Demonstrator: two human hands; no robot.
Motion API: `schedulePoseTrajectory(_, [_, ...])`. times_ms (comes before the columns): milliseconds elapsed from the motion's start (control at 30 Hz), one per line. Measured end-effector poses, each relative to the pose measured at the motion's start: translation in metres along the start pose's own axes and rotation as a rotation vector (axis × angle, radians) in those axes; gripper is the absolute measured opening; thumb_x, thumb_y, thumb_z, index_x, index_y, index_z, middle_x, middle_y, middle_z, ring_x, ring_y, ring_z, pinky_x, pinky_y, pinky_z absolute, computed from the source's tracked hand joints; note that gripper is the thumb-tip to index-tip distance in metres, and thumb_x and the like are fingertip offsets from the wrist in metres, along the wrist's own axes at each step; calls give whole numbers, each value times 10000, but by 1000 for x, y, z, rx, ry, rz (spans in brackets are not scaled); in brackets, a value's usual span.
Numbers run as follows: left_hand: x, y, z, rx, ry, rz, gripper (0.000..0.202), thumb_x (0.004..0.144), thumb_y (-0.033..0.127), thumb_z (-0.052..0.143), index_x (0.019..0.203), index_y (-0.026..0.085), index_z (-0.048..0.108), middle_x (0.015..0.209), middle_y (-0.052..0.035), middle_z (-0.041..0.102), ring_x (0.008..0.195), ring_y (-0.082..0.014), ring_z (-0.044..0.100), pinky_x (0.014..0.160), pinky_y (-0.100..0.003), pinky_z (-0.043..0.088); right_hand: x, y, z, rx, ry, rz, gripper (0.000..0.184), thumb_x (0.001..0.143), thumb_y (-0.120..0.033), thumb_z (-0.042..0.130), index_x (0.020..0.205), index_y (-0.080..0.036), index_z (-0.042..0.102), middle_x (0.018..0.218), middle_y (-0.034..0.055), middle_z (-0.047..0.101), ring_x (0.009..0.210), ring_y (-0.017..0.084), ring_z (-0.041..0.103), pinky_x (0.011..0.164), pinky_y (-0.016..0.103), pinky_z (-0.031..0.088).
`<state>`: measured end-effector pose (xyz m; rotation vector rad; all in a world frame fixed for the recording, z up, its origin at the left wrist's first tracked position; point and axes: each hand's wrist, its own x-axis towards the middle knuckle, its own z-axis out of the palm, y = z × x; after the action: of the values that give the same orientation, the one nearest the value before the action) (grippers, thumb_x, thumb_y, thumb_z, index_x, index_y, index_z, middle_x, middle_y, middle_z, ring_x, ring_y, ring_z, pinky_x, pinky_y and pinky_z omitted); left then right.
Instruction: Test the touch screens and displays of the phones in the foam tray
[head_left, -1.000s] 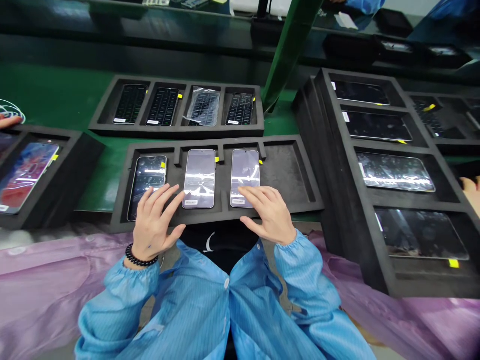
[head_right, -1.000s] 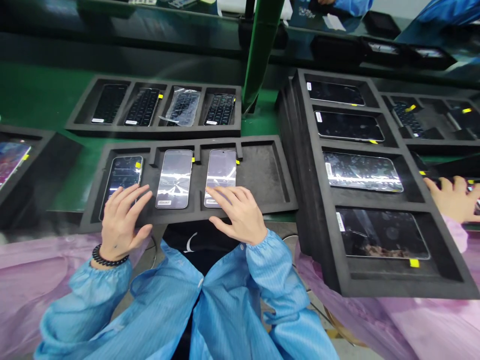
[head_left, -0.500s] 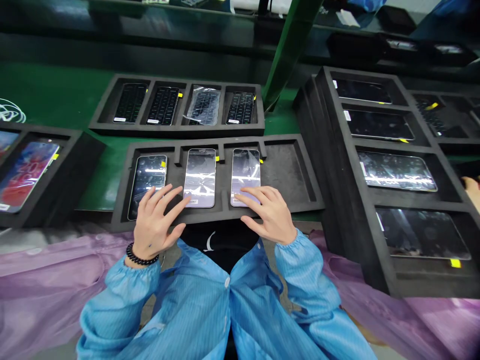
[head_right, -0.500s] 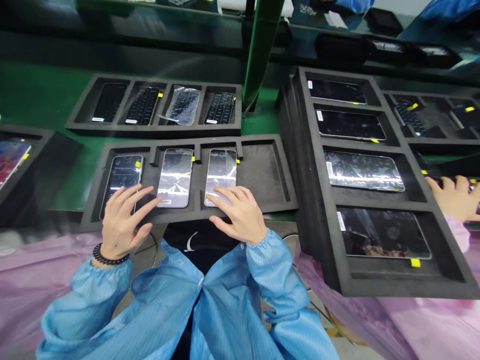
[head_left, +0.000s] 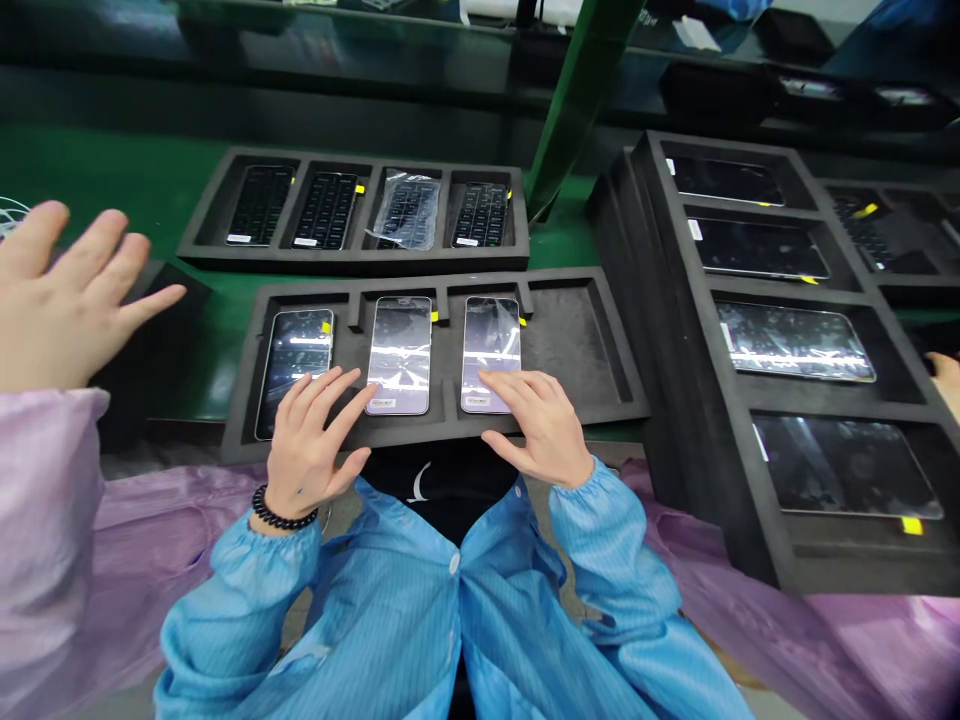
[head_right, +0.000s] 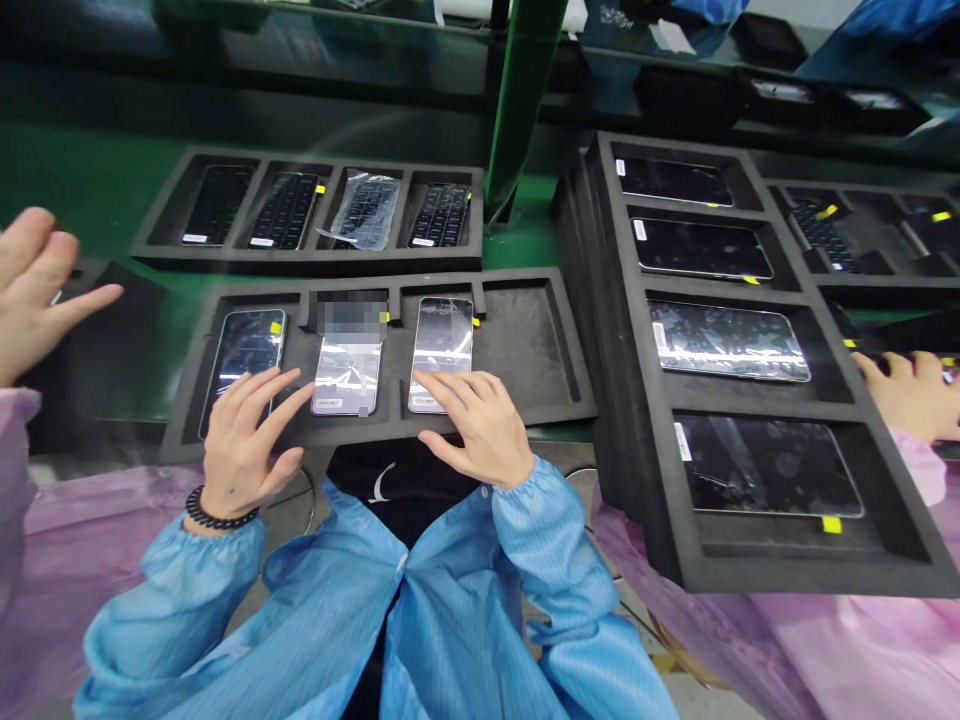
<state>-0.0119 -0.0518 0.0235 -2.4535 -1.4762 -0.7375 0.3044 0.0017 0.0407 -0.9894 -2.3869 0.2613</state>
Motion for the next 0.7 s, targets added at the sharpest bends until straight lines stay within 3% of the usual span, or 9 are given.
schedulePoseTrajectory(200, [1, 0, 0, -13, -3, -14, 650, 978, 502, 320, 1557, 208, 351, 1453, -156, 534, 1426, -303, 444, 1230, -505, 315, 1, 1, 0, 37, 30, 17, 780, 958, -464, 547, 1611, -245, 180, 1317, 72, 676, 1129, 269, 625, 999, 455, 468])
schedulePoseTrajectory(333, [2, 2, 0, -23, 12, -10, 660, 977, 489, 338, 1573, 206, 312, 1452, -151, 541, 1424, -295, 447, 1229, -488, 318, 0, 1, 1, 41, 20, 25, 818, 948, -448, 558, 1622, -263, 133, 1311, 73, 677, 1119, 280, 635, 992, 473, 481])
schedulePoseTrajectory(533, [8, -1, -8, -131, -46, -130, 635, 990, 514, 274, 1570, 259, 311, 1532, -124, 456, 1487, -294, 364, 1264, -499, 258, 2, 1, -5, 123, 4, 31, 684, 958, -468, 553, 1562, -253, 315, 1335, 86, 665, 1164, 278, 617, 1013, 475, 480])
schedulePoseTrajectory(600, [23, -8, -16, -187, -66, -188, 606, 1001, 489, 248, 1557, 265, 333, 1569, -120, 399, 1524, -290, 301, 1277, -507, 227, 9, 4, -15, 189, -6, 50, 545, 991, -451, 504, 1493, -253, 430, 1363, 85, 648, 1218, 269, 597, 1039, 469, 473])
schedulePoseTrajectory(700, [60, -21, -19, -132, -75, -168, 569, 1007, 478, 265, 1502, 254, 436, 1598, -123, 348, 1555, -307, 223, 1292, -561, 126, 26, 13, -29, 200, 73, 118, 398, 1020, -393, 460, 1379, -250, 555, 1344, 81, 659, 1249, 261, 581, 1071, 464, 454])
